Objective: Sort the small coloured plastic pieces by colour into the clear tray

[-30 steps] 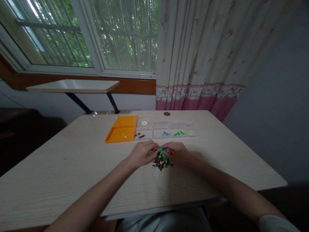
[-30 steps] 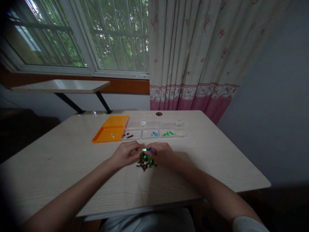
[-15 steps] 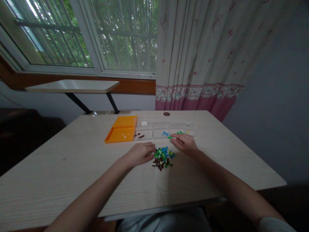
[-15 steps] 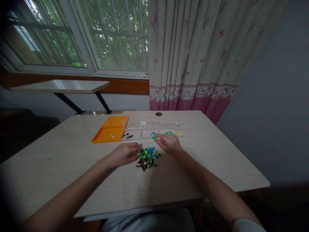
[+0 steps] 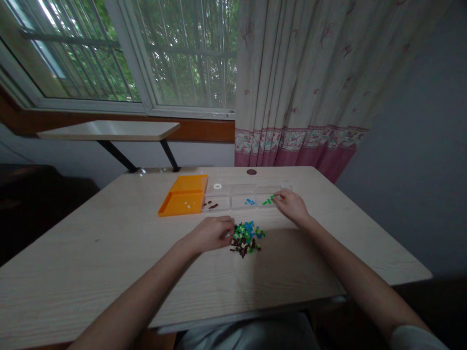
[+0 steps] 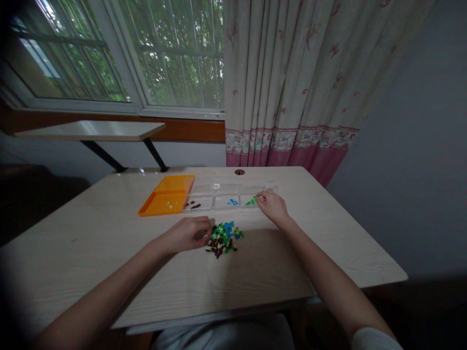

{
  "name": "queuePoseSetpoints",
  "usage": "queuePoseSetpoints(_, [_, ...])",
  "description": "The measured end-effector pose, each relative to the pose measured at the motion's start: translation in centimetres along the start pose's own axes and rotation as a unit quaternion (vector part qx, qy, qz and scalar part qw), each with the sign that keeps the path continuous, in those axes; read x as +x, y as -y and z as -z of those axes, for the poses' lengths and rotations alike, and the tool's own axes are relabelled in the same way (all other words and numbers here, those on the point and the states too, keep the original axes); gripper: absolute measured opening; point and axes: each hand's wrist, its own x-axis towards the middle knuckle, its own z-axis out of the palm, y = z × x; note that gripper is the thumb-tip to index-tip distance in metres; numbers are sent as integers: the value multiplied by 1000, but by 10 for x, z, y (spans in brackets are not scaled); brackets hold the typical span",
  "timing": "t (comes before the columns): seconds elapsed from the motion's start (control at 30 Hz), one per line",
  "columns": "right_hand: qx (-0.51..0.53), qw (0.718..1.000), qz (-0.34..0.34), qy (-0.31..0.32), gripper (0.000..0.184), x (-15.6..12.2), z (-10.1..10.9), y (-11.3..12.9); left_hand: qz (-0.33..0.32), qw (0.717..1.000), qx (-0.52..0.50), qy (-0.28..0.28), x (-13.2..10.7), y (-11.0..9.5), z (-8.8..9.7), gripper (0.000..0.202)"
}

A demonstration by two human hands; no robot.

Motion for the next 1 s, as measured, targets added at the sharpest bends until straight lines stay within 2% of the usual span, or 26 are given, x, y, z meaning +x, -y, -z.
queuePoseSetpoints(0.17, [-4, 1000, -10, 16, 23, 0, 1, 0, 1, 1000, -4, 12, -1, 2, 1, 9])
queuePoseSetpoints(0.37, [32, 999, 26, 21, 20, -6, 2, 16, 13, 999, 34, -8, -3, 6, 2, 12])
queuePoseSetpoints(0.57, [55, 996, 66, 39, 18, -13, -2, 42, -5, 999, -18, 29, -3, 4, 8, 10])
queuePoseSetpoints(0.73, [57, 994, 85, 39, 18, -16, -1, 50, 10, 999, -26, 46, -2, 2, 8, 8])
queuePoseSetpoints(0.93, [84, 967, 214, 104, 19, -20, 0, 50, 42, 998, -14, 41, -4, 7, 4, 9])
queuePoseSetpoints(1.0, [83, 961, 238, 111, 18, -21, 0, 53, 50, 998, -10, 39, -5, 9, 5, 10])
